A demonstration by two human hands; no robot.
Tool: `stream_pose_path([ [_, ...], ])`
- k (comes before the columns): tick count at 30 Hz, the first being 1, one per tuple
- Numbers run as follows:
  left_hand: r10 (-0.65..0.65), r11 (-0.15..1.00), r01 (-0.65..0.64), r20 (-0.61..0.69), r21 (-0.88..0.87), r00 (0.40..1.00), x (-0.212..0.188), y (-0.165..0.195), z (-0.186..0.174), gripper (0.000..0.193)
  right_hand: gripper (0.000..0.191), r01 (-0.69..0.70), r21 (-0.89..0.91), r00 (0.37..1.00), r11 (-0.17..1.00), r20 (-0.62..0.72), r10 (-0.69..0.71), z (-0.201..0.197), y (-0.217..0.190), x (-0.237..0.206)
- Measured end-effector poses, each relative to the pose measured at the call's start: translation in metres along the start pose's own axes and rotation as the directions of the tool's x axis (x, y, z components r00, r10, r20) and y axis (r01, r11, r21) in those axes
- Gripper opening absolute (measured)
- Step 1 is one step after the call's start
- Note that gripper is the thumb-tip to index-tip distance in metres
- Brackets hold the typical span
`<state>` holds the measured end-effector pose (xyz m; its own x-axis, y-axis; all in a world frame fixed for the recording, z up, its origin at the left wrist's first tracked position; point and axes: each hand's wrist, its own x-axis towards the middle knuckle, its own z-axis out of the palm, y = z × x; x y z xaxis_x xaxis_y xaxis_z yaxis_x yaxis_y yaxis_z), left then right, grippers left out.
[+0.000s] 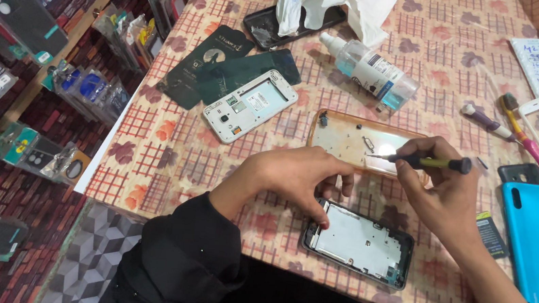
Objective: The person uses a screwdriver to remove screws from a smartphone's internal metal shield, then lifts and removes the shield to expose the motherboard. The person places the removed shield on the table and continues to manipulate the phone's internal components.
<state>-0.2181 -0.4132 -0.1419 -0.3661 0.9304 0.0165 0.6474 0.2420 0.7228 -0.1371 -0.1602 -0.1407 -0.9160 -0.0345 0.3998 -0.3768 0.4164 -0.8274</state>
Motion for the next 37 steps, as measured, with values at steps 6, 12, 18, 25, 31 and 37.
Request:
stream_pose_path([
  [6,-0.045,0.999,0.045,0.088,0.006,0.995,-0.003,0.007,-0.007,0.073,0.018,-0.041,-0.039,0.999,0.998,-0.011,0.041,0.002,-0.001,0.001],
  [12,-0.061,0.99,0.079,0.145,-0.118,0.988,-0.002,0.008,-0.008,0.071,0.019,-0.027,-0.044,1.0,0.999,-0.002,0.027,0.003,-0.005,0.0],
  [18,-0.044,0.982,0.075,0.175,-0.176,0.984,-0.003,0.003,-0.007,0.07,0.019,-0.001,-0.04,1.0,0.999,-0.014,0.0,0.003,-0.005,0.001],
  [25,-0.048,0.968,0.098,0.214,-0.233,0.976,-0.003,-0.004,-0.007,0.065,0.021,0.025,0.062,0.999,0.998,-0.031,-0.023,0.002,-0.005,0.0],
  [31,-0.04,0.973,0.085,0.209,-0.214,0.977,-0.002,-0.002,-0.008,0.06,0.053,0.021,0.256,0.998,0.966,0.044,-0.034,-0.002,-0.016,-0.011],
  [37,-0.078,0.972,0.124,0.219,-0.202,0.972,-0.002,0.006,-0.012,0.062,0.077,-0.002,0.398,0.964,0.918,0.245,-0.104,0.005,-0.03,-0.02],
])
